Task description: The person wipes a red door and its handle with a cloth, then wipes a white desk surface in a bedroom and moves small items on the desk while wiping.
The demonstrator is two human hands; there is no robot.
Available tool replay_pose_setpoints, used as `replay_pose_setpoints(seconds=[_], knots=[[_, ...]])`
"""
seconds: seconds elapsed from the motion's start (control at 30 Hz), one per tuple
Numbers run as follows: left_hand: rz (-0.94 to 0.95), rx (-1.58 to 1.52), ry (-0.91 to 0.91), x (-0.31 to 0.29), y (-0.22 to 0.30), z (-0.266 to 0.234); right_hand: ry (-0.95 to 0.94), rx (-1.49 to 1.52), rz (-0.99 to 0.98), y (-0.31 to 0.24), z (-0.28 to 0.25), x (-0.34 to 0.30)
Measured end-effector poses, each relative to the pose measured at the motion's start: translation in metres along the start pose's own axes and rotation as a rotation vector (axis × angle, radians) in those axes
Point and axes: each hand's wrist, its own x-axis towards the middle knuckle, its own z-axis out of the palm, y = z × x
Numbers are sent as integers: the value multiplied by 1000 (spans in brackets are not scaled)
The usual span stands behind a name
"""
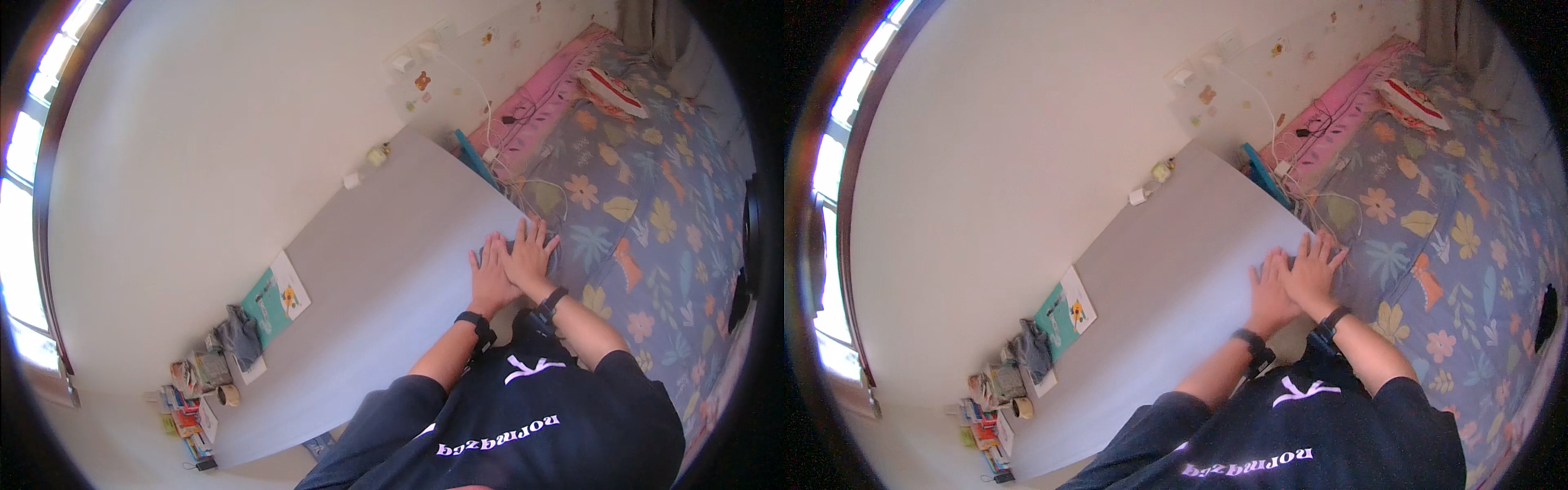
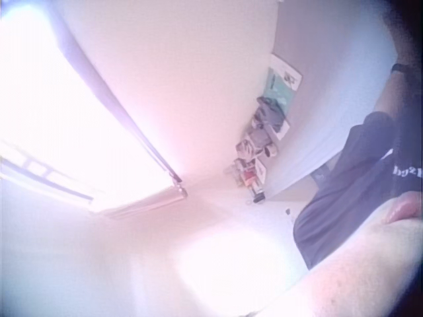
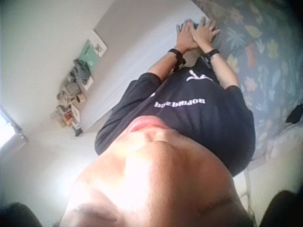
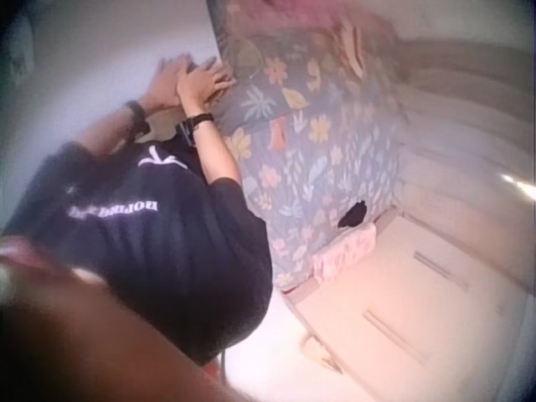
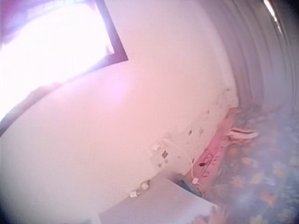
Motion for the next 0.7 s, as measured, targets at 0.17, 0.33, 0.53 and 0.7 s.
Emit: replay_pose_setpoints(seconds=[0.17,0.33,0.53,0.7], knots=[[-99,-42,10,38,-12,-5,-67,25,-123,-16,18,56],[-219,-28,82,84,-33,-11,-158,6,-225,-45,29,113],[-240,-29,265,110,-48,-13,-178,143,-307,-62,34,150],[-325,-44,159,114,-49,-27,-224,231,-369,-79,19,163]])
